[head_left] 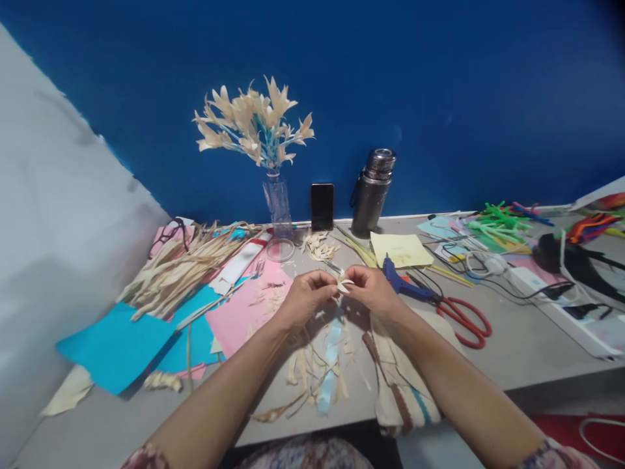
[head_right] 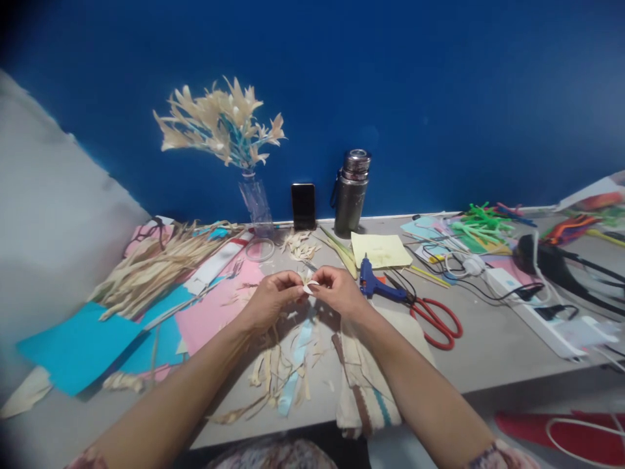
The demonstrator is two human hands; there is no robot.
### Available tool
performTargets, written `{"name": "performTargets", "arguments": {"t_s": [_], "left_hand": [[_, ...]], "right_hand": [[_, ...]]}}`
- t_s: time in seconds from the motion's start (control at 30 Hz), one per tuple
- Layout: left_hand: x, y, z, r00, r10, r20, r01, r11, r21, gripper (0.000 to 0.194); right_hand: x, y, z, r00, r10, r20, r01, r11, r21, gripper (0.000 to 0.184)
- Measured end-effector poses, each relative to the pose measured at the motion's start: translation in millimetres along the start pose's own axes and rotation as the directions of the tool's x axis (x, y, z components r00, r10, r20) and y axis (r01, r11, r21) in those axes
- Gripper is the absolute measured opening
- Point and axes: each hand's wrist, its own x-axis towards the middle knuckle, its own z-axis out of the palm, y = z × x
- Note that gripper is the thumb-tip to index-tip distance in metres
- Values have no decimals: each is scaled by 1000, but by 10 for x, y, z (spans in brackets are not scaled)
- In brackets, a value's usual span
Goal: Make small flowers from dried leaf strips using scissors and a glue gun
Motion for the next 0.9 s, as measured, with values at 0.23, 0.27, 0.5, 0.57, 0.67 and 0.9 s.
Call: {"name": "performTargets", "arguments": {"t_s": [0.23, 0.27, 0.5, 0.57, 0.67, 0.9], "left_hand": [[-3, -38, 40, 992, 112, -54, -113, 994, -5, 18], [5, -64, 40, 991, 112, -68, -114, 993, -26, 19], [34, -149, 39, 991, 105, -77, -118, 974, -192, 26], [21, -120, 50, 990, 101, -103, -118, 978, -170, 26], [-6, -81, 75, 986, 70, -152, -91, 987, -133, 25], [-20, -76, 100, 984, 68, -167, -79, 995, -62, 16]], "right_hand": [[-11, -60, 19, 999, 16, -28, -16, 1000, 4, 33], [-18, -64, 22, 999, 27, -17, -26, 999, 25, 32], [-27, -67, 13, 998, -17, 68, 10, 996, 93, 28], [-26, -57, 12, 997, -54, 62, 50, 996, 75, 26], [-24, -36, 7, 992, -113, 59, 113, 994, 8, 23], [-27, -21, 3, 985, -166, 39, 169, 980, -104, 20]]}}
